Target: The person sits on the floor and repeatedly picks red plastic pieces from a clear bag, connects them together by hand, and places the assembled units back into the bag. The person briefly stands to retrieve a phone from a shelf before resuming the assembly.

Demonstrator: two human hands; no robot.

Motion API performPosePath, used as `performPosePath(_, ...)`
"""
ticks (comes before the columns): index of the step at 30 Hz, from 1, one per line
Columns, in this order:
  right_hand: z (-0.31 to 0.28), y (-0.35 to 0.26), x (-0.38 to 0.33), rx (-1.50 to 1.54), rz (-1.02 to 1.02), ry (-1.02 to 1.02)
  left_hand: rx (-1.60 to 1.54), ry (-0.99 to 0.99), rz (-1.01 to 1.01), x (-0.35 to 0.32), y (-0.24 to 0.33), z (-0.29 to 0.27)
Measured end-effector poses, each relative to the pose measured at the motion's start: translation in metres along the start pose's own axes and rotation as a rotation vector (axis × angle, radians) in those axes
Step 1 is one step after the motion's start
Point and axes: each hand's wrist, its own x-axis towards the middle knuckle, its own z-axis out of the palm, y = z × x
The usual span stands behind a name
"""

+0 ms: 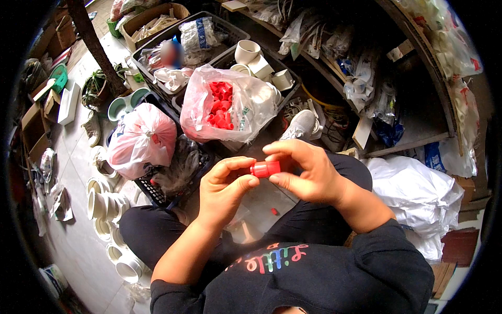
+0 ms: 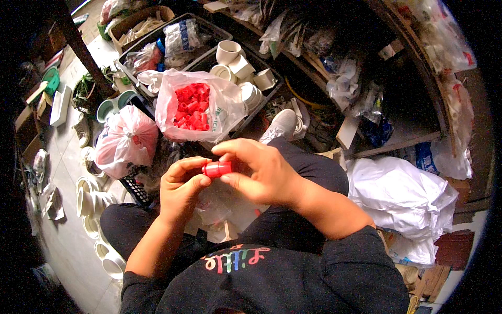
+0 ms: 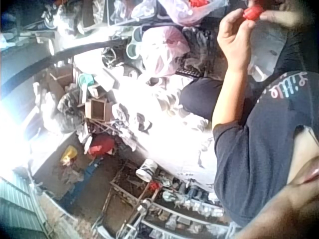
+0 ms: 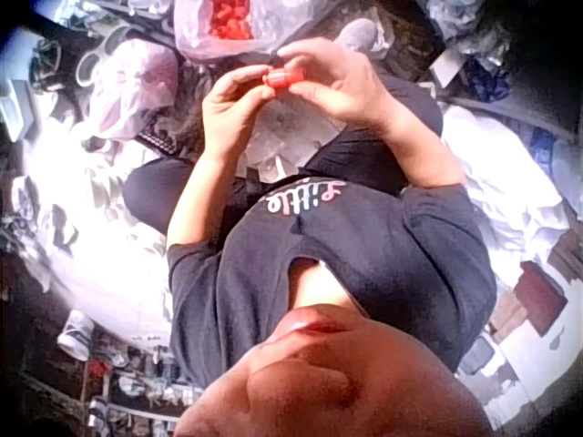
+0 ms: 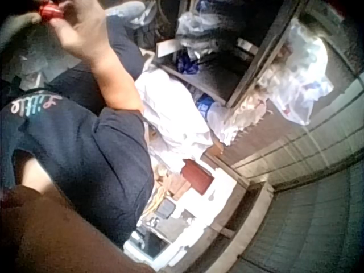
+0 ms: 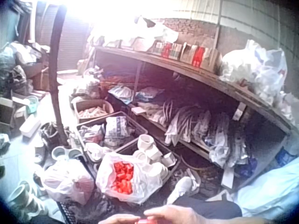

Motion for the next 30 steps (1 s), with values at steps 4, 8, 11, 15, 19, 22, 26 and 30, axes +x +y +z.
performPosePath(4,-0.002,0.001,-0.001,0.053,0.053,-0.014,0.0,0.005,-0.02,0.0,-0.001,-0.001)
performPosePath(8,-0.003,0.001,-0.001,-0.083,0.0,-0.012,0.0,0.016,-0.033,0.0,0.001,0.001)
performPosePath(11,-0.006,-0.006,-0.001,0.096,0.194,-0.035,-0.009,0.003,-0.018,0.0,0.0,0.001)
performPosePath(15,0.0,0.001,0.0,-0.112,-0.076,0.036,-0.004,-0.002,-0.015,0.0,0.0,0.001)
performPosePath(19,-0.005,-0.008,-0.001,0.123,0.254,-0.035,-0.022,0.0,-0.016,-0.001,-0.001,0.001)
performPosePath(22,0.002,0.002,0.0,-0.133,-0.182,0.095,-0.054,-0.002,-0.026,0.0,-0.002,0.001)
performPosePath(26,-0.003,-0.012,-0.002,0.063,0.21,-0.014,-0.061,0.001,-0.027,-0.001,-0.001,0.0)
performPosePath(30,-0.004,-0.002,-0.002,-0.073,0.011,-0.021,-0.03,0.009,-0.039,0.0,0.0,0.002)
